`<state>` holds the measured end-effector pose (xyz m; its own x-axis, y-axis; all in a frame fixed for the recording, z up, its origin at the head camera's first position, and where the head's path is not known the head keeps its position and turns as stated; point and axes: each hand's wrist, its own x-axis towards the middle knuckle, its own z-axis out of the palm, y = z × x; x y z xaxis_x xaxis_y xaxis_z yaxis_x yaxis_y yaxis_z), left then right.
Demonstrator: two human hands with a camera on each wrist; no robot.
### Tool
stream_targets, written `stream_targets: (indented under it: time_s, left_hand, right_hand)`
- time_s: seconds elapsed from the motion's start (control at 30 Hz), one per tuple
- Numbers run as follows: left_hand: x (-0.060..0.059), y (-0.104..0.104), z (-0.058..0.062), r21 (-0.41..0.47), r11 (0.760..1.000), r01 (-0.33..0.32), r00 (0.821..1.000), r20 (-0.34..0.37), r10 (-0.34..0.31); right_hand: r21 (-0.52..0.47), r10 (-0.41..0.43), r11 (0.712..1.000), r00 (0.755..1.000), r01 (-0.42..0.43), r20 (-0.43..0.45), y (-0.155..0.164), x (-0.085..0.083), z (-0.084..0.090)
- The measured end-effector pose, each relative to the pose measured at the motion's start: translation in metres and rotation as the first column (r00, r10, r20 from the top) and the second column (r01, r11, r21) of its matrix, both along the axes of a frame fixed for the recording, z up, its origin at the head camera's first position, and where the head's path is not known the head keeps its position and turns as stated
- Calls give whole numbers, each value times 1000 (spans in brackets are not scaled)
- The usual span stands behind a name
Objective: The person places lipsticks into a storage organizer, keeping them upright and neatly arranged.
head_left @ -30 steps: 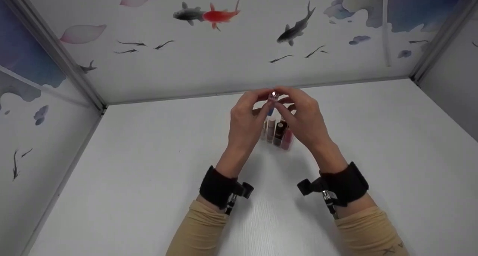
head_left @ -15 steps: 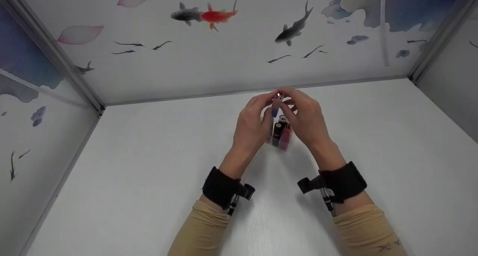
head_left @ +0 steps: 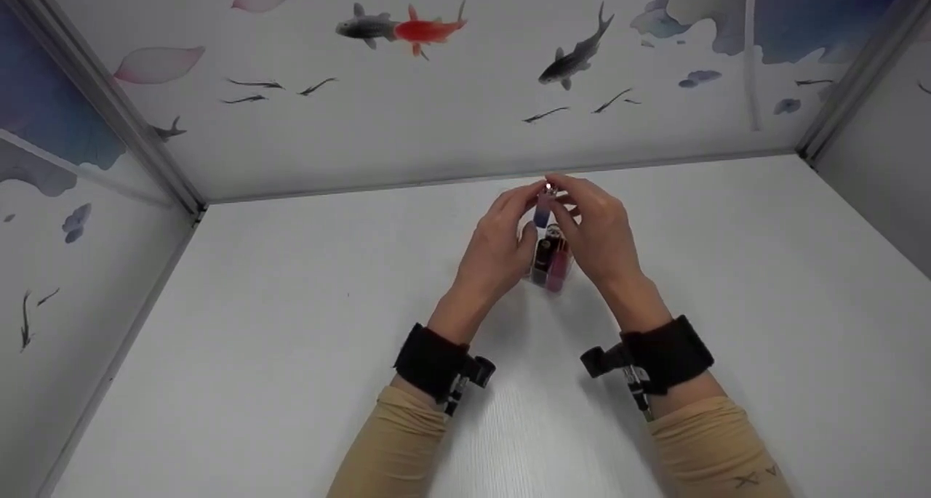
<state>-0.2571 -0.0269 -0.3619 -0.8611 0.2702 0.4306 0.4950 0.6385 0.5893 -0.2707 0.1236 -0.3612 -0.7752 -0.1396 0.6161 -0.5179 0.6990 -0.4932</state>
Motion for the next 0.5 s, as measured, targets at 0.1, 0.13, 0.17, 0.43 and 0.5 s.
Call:
stream_targets:
  time_s: [0.1, 0.13, 0.17, 0.43, 0.5]
  left_hand:
    - [-1, -1, -2, -31, 1000, 5, 1000, 16, -5]
    - [-2, -1, -3, -45, 999, 4, 1000, 22, -3]
    - [-2, -2, -4, -61, 998, 3, 1000, 27, -2]
    - [-4, -5, -7, -123, 992, 21, 999, 44, -15]
    - [-4, -5, -8, -134, 991, 24, 999, 45, -18]
  right_hand:
    - [7, -2, 1000, 1000, 2, 12, 0, -2, -4]
    - [11, -1, 1000, 1000, 1, 19, 0, -2, -5]
    - [16, 0, 1000, 1000, 0, 26, 0, -3, -7]
    - [39, 19, 999, 998, -21, 62, 1, -6, -13]
    - [43, 26, 999, 997, -30, 77, 1, -7, -14]
